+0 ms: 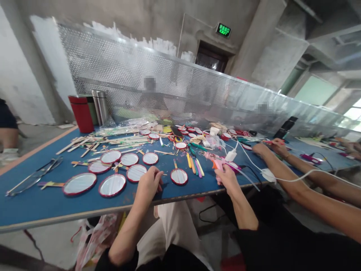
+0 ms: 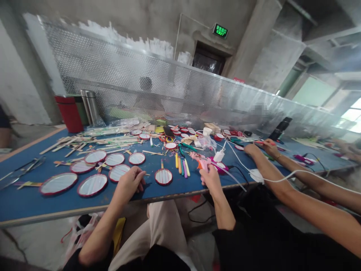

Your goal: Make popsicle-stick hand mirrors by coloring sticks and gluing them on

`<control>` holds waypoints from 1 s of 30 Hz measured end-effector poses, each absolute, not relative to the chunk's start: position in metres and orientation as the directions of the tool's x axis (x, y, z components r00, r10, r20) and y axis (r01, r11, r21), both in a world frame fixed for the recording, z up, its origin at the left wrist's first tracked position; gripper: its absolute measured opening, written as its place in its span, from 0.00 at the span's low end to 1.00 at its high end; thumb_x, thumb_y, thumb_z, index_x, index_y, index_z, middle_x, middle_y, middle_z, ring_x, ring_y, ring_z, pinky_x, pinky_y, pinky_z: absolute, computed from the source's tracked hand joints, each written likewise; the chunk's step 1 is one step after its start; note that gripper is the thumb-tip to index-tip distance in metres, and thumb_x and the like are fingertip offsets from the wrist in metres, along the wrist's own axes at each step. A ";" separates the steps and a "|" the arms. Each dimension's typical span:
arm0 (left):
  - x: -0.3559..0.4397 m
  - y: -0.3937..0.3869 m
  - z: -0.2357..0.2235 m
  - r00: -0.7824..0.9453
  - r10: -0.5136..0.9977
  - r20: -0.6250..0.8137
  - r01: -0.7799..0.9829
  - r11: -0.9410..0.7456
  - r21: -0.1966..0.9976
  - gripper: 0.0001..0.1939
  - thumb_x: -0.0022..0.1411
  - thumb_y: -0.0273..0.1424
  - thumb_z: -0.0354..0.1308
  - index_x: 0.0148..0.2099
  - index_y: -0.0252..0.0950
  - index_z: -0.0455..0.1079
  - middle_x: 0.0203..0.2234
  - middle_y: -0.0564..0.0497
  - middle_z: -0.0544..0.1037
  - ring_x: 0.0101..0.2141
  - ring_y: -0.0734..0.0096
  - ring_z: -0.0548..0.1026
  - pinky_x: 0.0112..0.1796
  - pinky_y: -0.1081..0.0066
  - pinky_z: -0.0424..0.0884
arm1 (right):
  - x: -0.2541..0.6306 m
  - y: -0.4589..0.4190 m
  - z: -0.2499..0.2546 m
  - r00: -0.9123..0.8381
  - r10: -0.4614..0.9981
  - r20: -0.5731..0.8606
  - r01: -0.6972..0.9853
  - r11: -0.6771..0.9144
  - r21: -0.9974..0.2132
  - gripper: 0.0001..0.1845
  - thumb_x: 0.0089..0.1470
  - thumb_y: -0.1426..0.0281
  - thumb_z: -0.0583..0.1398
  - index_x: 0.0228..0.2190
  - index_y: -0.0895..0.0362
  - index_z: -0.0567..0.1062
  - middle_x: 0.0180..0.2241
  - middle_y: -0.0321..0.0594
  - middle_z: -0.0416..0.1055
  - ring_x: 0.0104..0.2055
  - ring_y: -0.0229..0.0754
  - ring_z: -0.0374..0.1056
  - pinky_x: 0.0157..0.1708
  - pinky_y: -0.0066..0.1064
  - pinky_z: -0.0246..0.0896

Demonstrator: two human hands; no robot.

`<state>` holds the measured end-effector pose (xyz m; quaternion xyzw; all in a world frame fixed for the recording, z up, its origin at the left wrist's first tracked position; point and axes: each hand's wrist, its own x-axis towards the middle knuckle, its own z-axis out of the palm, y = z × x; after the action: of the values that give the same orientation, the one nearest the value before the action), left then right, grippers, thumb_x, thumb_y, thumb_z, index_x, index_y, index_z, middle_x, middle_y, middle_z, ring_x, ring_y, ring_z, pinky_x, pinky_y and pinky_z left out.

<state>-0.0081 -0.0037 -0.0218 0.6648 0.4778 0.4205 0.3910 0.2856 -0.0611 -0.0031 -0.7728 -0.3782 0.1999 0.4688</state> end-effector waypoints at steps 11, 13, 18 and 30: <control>-0.011 -0.006 -0.027 0.209 0.961 0.181 0.174 -0.219 0.960 0.05 0.60 0.36 0.50 0.36 0.40 0.62 0.20 0.56 0.78 0.15 0.70 0.74 0.18 0.74 0.68 | 0.230 -0.083 -0.007 0.464 0.885 0.047 -0.031 0.069 -0.997 0.21 0.38 0.60 0.70 0.29 0.57 0.69 0.13 0.25 0.61 0.12 0.32 0.58 0.13 0.23 0.51; -0.011 -0.007 -0.026 0.211 0.961 0.177 0.178 -0.216 0.960 0.06 0.59 0.36 0.51 0.35 0.40 0.64 0.18 0.57 0.77 0.15 0.71 0.74 0.18 0.75 0.68 | 0.222 -0.088 -0.004 0.423 0.905 0.038 -0.091 0.085 -0.992 0.20 0.38 0.61 0.71 0.28 0.57 0.69 0.13 0.24 0.58 0.14 0.31 0.56 0.16 0.24 0.54; -0.011 -0.006 -0.028 0.182 0.966 0.181 0.202 -0.217 0.955 0.08 0.56 0.37 0.54 0.29 0.39 0.65 0.13 0.58 0.72 0.15 0.71 0.74 0.19 0.76 0.67 | 0.206 -0.097 0.001 0.372 0.928 0.010 -0.237 0.105 -0.966 0.20 0.41 0.57 0.70 0.26 0.57 0.70 0.17 0.28 0.63 0.18 0.32 0.60 0.19 0.25 0.57; -0.009 -0.010 -0.028 0.188 0.968 0.168 0.227 -0.209 0.951 0.10 0.56 0.41 0.57 0.32 0.40 0.66 0.19 0.57 0.75 0.20 0.68 0.78 0.22 0.74 0.69 | 0.200 -0.095 -0.008 0.507 0.861 -0.044 -0.442 0.216 -0.870 0.21 0.35 0.67 0.72 0.32 0.56 0.73 0.29 0.34 0.77 0.14 0.25 0.56 0.16 0.21 0.52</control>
<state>-0.0093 -0.0101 -0.0283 0.6435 0.4641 0.4366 0.4241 0.2001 -0.0952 -0.0084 -0.4473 -0.2340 0.4379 0.7439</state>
